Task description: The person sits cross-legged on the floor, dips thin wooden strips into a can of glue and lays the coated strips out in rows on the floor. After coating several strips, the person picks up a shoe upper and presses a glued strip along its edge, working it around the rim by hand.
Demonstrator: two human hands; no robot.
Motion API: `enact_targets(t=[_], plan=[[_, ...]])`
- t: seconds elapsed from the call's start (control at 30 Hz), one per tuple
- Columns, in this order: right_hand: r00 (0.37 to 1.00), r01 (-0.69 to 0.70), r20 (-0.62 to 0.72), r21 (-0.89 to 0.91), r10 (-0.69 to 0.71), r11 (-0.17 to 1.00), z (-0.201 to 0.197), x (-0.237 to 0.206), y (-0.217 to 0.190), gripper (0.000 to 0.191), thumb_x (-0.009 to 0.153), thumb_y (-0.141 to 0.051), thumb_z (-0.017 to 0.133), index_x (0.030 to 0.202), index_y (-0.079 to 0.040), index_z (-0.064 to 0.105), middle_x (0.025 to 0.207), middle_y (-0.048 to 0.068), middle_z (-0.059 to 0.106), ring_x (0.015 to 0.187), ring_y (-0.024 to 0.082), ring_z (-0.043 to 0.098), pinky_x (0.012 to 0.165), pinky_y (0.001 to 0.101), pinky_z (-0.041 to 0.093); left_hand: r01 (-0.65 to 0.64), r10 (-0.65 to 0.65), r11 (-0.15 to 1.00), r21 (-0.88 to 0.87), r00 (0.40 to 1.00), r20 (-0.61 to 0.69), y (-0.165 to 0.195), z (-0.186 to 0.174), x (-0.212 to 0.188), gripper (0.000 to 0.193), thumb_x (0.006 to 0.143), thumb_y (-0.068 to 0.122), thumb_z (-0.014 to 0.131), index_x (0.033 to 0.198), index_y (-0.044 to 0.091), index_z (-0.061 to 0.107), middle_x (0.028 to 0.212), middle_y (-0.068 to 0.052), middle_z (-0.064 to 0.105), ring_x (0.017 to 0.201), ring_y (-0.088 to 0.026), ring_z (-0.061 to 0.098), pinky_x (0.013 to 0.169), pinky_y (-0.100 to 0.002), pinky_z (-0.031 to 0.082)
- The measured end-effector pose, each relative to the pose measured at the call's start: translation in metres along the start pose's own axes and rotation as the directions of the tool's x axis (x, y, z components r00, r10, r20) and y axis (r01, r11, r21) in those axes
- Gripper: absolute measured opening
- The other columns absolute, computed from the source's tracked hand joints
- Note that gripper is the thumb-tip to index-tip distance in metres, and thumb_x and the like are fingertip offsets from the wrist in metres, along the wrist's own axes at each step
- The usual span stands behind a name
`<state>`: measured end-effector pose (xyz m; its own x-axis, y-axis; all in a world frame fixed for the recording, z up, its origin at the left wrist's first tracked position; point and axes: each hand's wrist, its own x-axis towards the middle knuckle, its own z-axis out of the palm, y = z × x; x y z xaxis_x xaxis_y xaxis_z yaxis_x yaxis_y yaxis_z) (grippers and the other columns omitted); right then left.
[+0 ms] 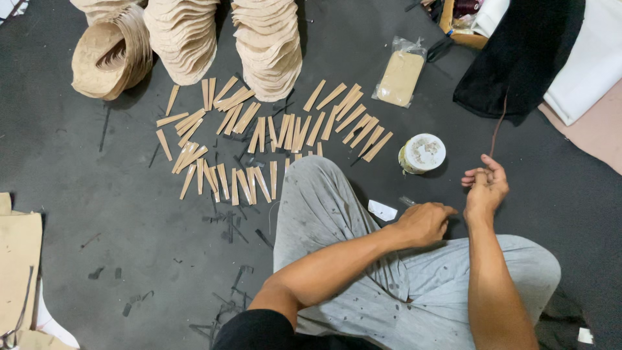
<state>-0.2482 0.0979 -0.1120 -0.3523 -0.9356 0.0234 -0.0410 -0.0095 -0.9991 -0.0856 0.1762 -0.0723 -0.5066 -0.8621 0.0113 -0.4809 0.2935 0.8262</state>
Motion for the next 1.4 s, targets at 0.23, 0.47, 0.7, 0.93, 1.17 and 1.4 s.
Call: enact_targets(t=[0.23,0.47,0.7,0.93,1.17,1.4], plan=[[1.0,-0.005,0.011,0.022,0.005,1.0,-0.0014,-0.0004,0.0012,0.031,0.107,0.004,0.049,0.137,0.001,0.059,0.091,0.006,0.066,0.075,0.011,0.063,0.069,0.025,0.054,0.018,-0.017,1.0,-0.007,1.0,0.023,0.0,-0.0012,-0.0015,0.042,0.086,0.009,0.059,0.126,0.002,0.068,0.11,-0.021,0.072,0.105,-0.038,0.069,0.09,-0.05,0.054],[1.0,-0.008,-0.001,-0.019,0.008,1.0,0.0002,0.0006,0.0009,0.033,0.106,0.004,0.048,0.137,0.0,0.059,0.091,0.006,0.066,0.075,0.011,0.063,0.067,0.0251,0.055,-0.01,0.01,1.0,-0.004,1.0,0.002,0.0002,-0.0019,-0.0013,0.042,0.085,0.009,0.06,0.126,0.002,0.068,0.112,-0.021,0.072,0.108,-0.038,0.069,0.092,-0.05,0.054],[1.0,-0.019,-0.002,0.029,0.019,0.999,-0.0001,0.0017,0.003,0.032,0.106,0.004,0.049,0.136,0.0,0.06,0.09,0.006,0.066,0.073,0.011,0.062,0.067,0.0252,0.054,0.023,-0.023,1.0,0.018,0.999,0.031,0.0031,-0.0036,-0.0015,0.043,0.086,0.01,0.061,0.128,0.004,0.068,0.111,-0.022,0.072,0.105,-0.039,0.069,0.09,-0.05,0.054],[1.0,-0.006,0.009,-0.003,0.006,1.0,-0.0004,0.0007,0.0008,0.031,0.107,0.004,0.049,0.136,0.0,0.06,0.089,0.006,0.066,0.074,0.011,0.063,0.068,0.0251,0.054,0.017,-0.018,1.0,0.018,0.999,0.031,0.0027,-0.003,-0.0013,0.044,0.085,0.01,0.061,0.128,0.003,0.067,0.11,-0.022,0.072,0.104,-0.039,0.069,0.09,-0.05,0.055],[1.0,-0.021,0.01,-0.011,0.021,1.0,-0.0001,0.0007,-0.0002,0.032,0.106,0.004,0.048,0.136,0.001,0.059,0.089,0.005,0.067,0.073,0.011,0.063,0.067,0.0247,0.054,0.01,-0.011,1.0,0.027,1.0,0.017,0.0002,0.0009,-0.0009,0.044,0.084,0.008,0.06,0.126,0.004,0.068,0.108,-0.021,0.073,0.103,-0.038,0.07,0.089,-0.05,0.055],[1.0,-0.029,-0.004,-0.009,0.029,1.0,0.0005,0.002,0.0046,0.03,0.107,0.004,0.05,0.136,0.001,0.059,0.088,0.006,0.066,0.072,0.011,0.062,0.066,0.0249,0.054,0.0,0.0,0.999,0.034,1.0,0.018,-0.004,0.0061,-0.0006,0.043,0.083,0.008,0.061,0.125,0.004,0.069,0.107,-0.021,0.073,0.103,-0.039,0.07,0.088,-0.05,0.055]])
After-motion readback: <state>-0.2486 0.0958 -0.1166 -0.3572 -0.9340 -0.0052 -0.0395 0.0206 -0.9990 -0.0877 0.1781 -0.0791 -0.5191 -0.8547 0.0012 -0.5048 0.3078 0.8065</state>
